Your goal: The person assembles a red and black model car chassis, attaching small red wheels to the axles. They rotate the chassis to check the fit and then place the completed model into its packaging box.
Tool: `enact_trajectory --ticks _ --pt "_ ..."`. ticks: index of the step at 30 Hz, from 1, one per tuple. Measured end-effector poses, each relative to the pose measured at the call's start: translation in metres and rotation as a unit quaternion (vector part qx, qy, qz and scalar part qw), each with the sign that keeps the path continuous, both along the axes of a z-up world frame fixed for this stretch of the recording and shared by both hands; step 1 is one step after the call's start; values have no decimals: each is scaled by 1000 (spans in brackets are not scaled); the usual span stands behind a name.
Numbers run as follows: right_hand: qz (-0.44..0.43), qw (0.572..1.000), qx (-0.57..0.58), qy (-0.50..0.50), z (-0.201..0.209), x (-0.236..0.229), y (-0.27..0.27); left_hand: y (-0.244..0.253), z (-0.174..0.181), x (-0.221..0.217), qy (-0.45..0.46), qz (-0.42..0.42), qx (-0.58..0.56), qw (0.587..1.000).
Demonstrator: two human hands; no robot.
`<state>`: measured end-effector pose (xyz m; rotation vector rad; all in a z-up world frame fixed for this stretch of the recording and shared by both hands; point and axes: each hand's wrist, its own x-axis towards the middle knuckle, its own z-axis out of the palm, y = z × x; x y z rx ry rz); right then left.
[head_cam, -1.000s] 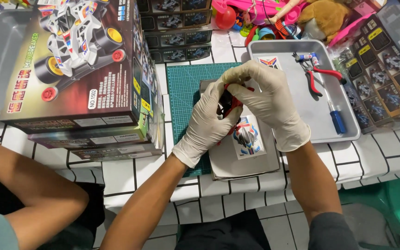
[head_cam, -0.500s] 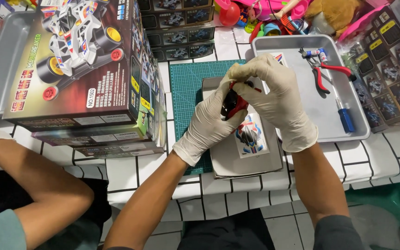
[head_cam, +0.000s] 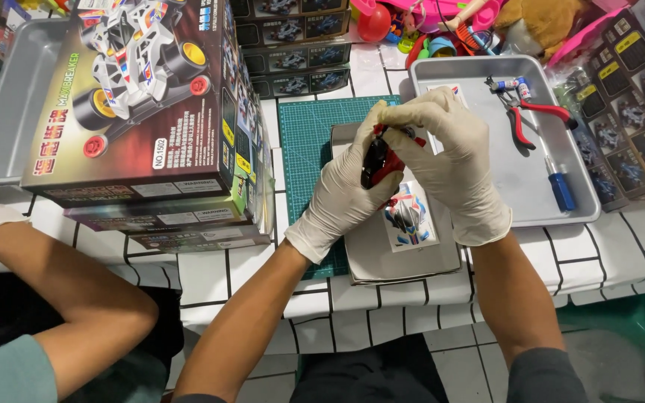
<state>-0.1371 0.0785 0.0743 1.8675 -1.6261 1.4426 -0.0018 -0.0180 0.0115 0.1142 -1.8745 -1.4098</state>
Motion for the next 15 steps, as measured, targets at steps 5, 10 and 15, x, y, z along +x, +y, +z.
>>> enact_trajectory --ticks 5,10,15 --pt "-33 999 37 4 27 7 37 -9 0 -5 -77 21 32 996" --pt "-34 950 309 39 11 12 67 -9 -5 -4 -98 57 15 993" --pt "-58 782 592 185 -18 18 84 -8 -20 -9 -83 77 -25 993"
